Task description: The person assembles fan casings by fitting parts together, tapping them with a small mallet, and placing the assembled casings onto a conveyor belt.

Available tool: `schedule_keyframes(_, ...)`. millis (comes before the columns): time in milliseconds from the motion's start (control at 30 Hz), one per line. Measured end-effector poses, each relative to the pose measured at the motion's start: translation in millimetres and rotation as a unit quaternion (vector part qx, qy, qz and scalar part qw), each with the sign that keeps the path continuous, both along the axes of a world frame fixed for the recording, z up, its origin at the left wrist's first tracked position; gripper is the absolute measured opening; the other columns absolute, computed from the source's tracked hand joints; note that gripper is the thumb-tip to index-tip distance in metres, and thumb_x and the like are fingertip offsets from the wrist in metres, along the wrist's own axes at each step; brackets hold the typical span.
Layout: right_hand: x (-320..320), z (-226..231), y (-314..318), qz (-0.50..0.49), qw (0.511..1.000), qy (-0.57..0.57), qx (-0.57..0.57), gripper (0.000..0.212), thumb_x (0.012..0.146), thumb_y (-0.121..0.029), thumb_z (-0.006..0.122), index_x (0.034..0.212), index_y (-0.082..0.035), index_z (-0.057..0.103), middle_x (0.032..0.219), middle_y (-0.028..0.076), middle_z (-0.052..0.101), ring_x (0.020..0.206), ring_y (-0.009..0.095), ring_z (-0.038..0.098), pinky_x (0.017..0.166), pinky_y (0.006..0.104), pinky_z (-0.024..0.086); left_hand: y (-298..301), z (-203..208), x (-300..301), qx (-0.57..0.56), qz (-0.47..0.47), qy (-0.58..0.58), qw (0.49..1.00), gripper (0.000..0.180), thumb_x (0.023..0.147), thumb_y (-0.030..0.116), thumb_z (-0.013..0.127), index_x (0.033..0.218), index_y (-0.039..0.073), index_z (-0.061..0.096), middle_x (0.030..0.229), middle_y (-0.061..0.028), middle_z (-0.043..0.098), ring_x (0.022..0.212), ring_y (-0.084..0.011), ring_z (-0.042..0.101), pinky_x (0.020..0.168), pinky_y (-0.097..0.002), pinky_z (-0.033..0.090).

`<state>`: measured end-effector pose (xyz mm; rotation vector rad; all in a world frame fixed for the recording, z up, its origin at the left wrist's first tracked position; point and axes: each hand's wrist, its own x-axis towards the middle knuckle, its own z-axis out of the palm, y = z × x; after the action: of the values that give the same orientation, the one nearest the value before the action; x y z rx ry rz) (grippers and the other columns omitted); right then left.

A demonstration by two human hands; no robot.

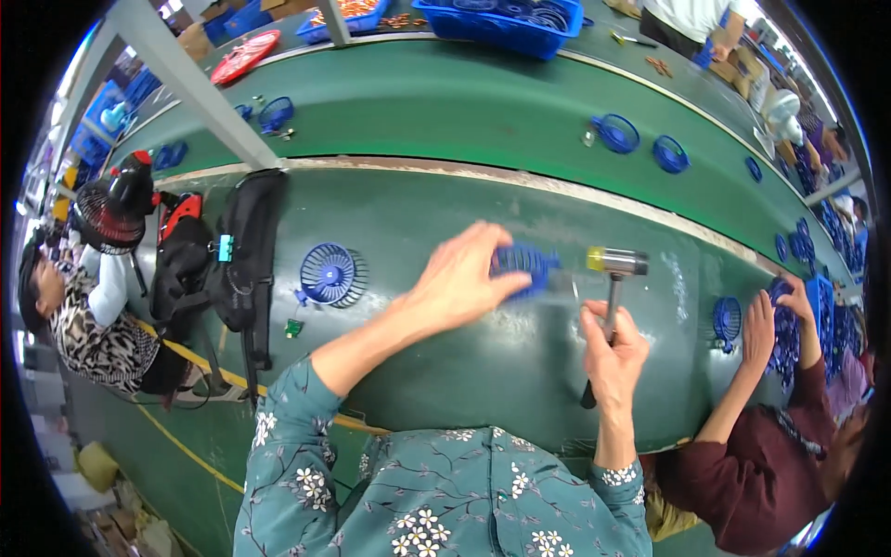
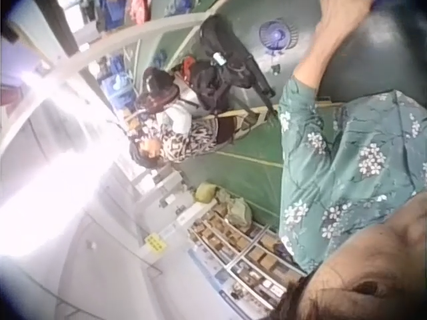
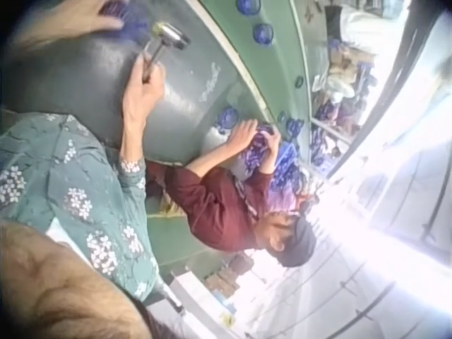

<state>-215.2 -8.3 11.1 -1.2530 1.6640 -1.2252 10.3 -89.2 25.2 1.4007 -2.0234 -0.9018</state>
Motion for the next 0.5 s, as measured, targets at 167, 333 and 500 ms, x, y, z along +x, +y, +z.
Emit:
schedule_keyframes(167, -6, 4, 3, -0.043, 0.996, -0.073, -0.03, 0.011, 0.09, -0.008, 0.069, 0.095, 0.001, 0.07, 0.074, -0.005, 0.055, 0.053, 0.001, 0.039, 0.045, 0.0203, 0.029, -33, 1, 52, -0.307, 0.098, -0.188, 0.928, 0.052, 0.08, 0.021, 0.074, 0.123, 0.002, 0.051, 0.119, -0.0173, 0.054, 0.109, -0.0375, 0.053, 0.09, -0.0454, 0.045)
schedule_keyframes(333, 0, 5, 5, -0.006, 0.984, -0.164, 0.064, 0.015, 0.093, -0.011, 0.065, 0.099, 0.002, 0.068, 0.074, 0.004, 0.065, 0.045, 0.001, 0.04, 0.038, 0.0202, 0.027, 9, -29, 124, -0.266, 0.252, -0.288, 0.885, 0.057, 0.083, 0.034, 0.072, 0.123, -0.001, 0.05, 0.122, -0.0184, 0.051, 0.112, -0.0365, 0.049, 0.089, -0.0493, 0.041)
schedule_keyframes(500, 20, -10, -2, 0.12, 0.942, -0.243, 0.196, 0.021, 0.095, -0.015, 0.064, 0.105, 0.003, 0.066, 0.075, 0.01, 0.069, 0.037, 0.002, 0.038, 0.032, 0.0213, 0.026, 50, -59, 117, -0.198, 0.279, -0.29, 0.894, 0.069, 0.077, 0.037, 0.075, 0.129, 0.0, 0.047, 0.126, -0.0177, 0.051, 0.116, -0.036, 0.047, 0.095, -0.0497, 0.037)
